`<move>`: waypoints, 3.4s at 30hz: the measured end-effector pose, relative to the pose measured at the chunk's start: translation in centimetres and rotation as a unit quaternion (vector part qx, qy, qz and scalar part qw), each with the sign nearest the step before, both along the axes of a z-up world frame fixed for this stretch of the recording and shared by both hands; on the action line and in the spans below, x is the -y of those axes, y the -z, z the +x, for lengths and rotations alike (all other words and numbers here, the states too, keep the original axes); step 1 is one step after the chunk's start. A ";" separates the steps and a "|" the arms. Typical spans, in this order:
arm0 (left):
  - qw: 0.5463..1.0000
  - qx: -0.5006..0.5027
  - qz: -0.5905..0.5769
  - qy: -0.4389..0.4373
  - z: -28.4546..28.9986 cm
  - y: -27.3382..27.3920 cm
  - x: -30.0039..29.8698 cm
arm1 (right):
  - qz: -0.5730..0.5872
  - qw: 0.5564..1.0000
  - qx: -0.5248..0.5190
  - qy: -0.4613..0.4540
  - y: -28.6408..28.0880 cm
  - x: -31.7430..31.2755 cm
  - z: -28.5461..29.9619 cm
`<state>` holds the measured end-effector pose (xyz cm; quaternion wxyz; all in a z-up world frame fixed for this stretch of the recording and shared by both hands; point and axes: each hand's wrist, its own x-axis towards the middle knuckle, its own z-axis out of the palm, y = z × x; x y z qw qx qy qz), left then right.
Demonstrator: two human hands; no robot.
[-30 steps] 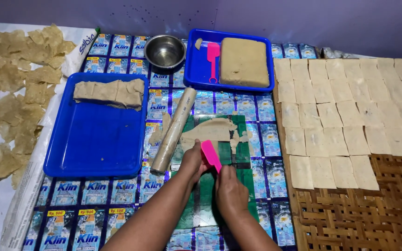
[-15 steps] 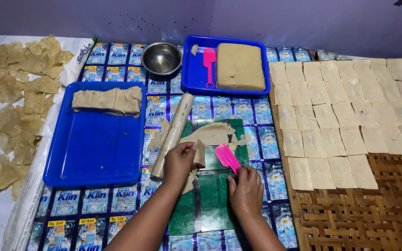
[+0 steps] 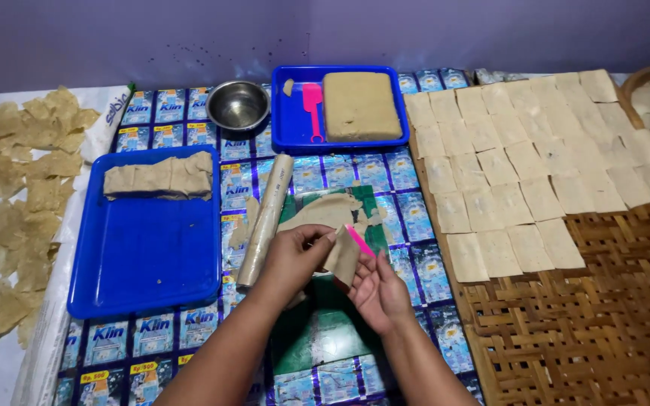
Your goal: Rolling out dough, cutting it into uniform squares with a scraper, and arranging the pieces on a bamboo tray.
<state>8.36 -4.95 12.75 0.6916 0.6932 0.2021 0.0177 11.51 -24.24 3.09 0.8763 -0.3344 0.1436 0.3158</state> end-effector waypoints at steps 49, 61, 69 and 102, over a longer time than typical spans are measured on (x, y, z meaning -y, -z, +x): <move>0.871 0.121 0.284 0.383 31.7 5.2 46.1 | -0.428 0.791 0.000 0.437 -5.0 38.8 15.1; 0.874 0.129 0.304 0.357 30.4 4.3 45.6 | -0.453 0.791 0.004 0.412 -5.5 38.5 14.7; 0.865 0.220 0.319 0.320 28.7 5.7 43.8 | -0.471 0.800 0.026 0.371 -7.1 39.1 13.1; 0.800 0.012 0.592 -0.097 -6.3 10.9 -3.8 | -0.742 0.386 0.535 -0.118 1.4 5.2 -0.6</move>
